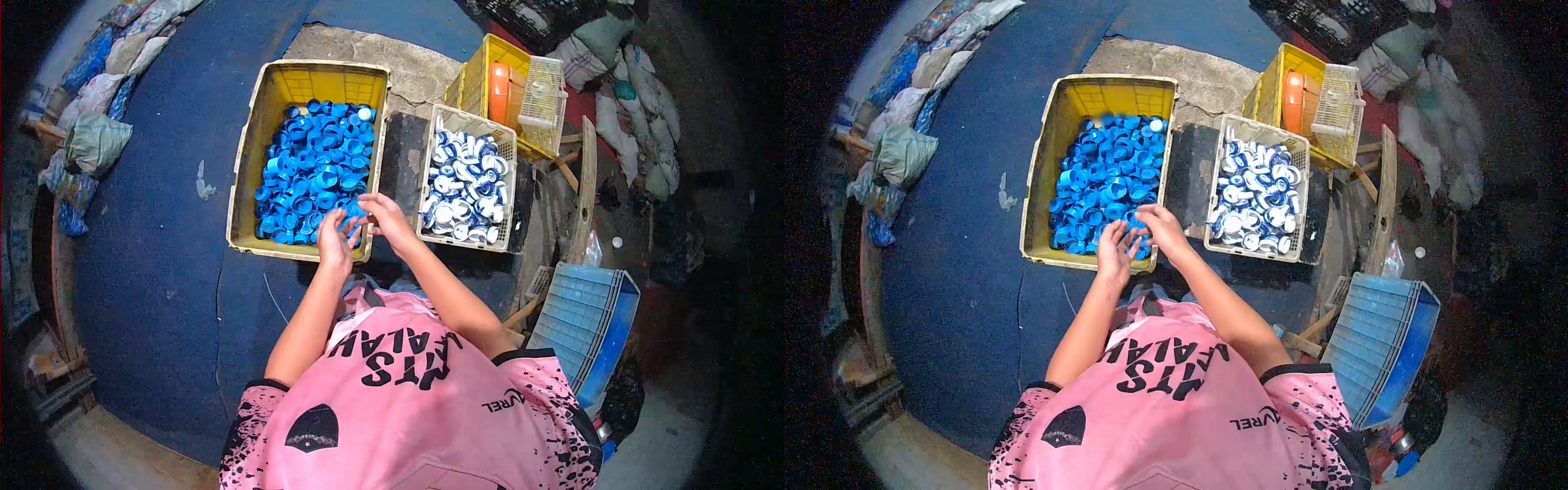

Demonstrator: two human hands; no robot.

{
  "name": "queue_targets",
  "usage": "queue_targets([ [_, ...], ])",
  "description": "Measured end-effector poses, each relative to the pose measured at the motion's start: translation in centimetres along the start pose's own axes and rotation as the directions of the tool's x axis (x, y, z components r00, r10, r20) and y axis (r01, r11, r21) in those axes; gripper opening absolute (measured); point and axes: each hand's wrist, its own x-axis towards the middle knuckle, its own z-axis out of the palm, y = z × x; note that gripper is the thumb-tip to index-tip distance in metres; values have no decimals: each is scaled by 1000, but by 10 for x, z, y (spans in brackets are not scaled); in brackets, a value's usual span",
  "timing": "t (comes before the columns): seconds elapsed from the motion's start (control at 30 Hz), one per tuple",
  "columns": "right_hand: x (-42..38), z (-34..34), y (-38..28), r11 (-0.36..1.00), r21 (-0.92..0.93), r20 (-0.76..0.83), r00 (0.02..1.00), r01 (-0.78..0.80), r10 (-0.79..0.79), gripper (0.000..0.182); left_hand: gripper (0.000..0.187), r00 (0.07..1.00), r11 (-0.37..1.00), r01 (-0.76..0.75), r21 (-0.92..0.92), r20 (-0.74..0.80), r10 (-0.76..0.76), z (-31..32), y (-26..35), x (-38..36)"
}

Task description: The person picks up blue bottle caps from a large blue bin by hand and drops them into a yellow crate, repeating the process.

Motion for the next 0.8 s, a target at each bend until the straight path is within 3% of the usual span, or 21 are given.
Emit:
queue_targets([
  [0.03,-5,-8,6,1000,9,-12,1000,-1,2,40,30,1000,1000,20,22,17,-20,-1,-5,1],
  [0.13,-28,-42,24,1000,-23,-68,998,-4,2,38,28,991,987,122,103,46,-127,0,-21,-3],
  [0.37,-119,-145,77,986,164,-446,893,20,56,35,29,938,903,270,334,119,-325,36,-71,-11],
  [0.47,-156,-187,113,970,215,-609,792,111,44,30,33,910,841,301,449,127,-394,63,-98,-15],
  [0.6,-196,-235,147,948,251,-715,698,196,45,29,30,873,777,286,561,182,-453,103,-146,-19],
  [0.73,-226,-287,181,876,244,-814,579,415,-48,21,24,843,738,273,617,216,-493,156,-216,-43],
  [0.8,-255,-318,187,831,243,-848,526,501,-70,17,25,844,654,241,717,178,-506,183,-260,-63],
])
